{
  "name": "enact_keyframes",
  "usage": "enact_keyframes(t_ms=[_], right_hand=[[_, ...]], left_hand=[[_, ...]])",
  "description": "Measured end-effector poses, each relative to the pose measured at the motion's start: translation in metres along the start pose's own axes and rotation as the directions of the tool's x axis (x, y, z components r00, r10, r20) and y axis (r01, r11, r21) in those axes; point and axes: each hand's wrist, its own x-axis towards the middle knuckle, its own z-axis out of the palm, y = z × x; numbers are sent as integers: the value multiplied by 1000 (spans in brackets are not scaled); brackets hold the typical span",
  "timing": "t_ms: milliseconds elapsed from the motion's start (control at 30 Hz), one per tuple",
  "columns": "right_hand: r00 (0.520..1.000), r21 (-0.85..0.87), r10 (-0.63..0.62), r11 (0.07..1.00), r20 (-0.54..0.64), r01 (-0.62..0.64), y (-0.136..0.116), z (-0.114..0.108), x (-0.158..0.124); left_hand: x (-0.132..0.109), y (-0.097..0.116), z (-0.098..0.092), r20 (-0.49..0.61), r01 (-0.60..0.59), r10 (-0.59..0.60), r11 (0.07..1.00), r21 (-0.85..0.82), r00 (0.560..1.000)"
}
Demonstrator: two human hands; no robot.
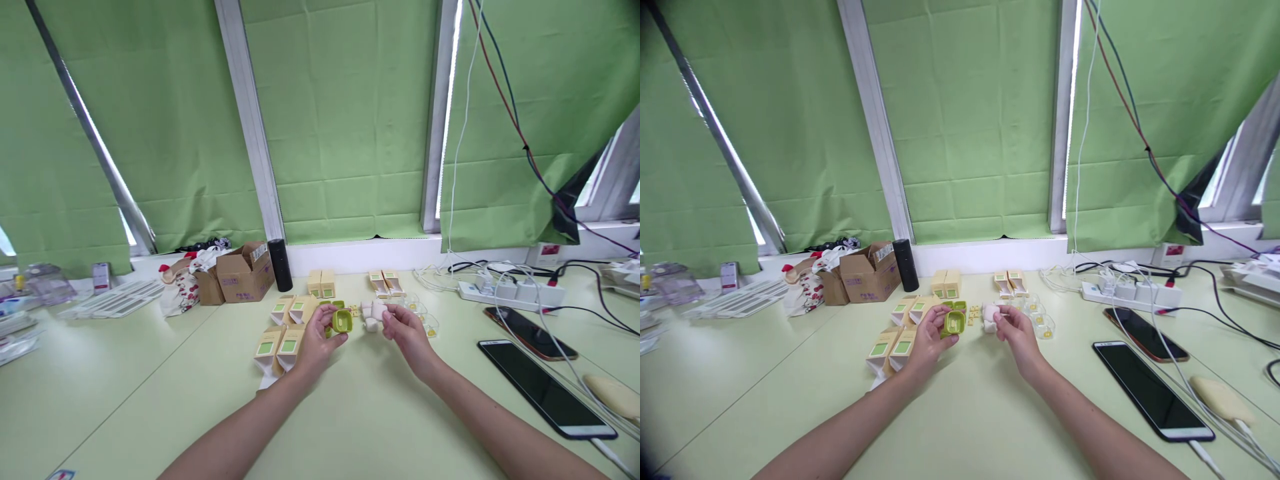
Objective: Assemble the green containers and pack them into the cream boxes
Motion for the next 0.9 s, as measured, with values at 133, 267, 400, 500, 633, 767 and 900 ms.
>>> enact_keyframes(t_ms=[133,267,400,500,633,767,900], right_hand=[[979,345,194,917,61,-203,-1,12,-10],[959,383,271,880,82,-282,-2,16,-15],[954,383,269,874,133,-300,-5,16,-15],[953,376,255,877,165,-300,-8,17,-16],[952,342,230,894,204,-289,-13,19,-20],[961,330,190,911,200,-249,-17,20,-24],[966,331,165,916,198,-225,-19,21,-25]], left_hand=[[-1,2,2,5,19,-19,1000,-22,1000],[-1,3,3,8,24,-24,1000,2,1000],[-1,2,2,19,15,-16,1000,27,1000],[-1,1,1,28,17,-18,999,32,999],[-1,2,2,28,27,-28,999,34,999],[-2,2,1,40,20,-22,999,43,999],[-3,1,0,45,23,-26,998,64,999]])
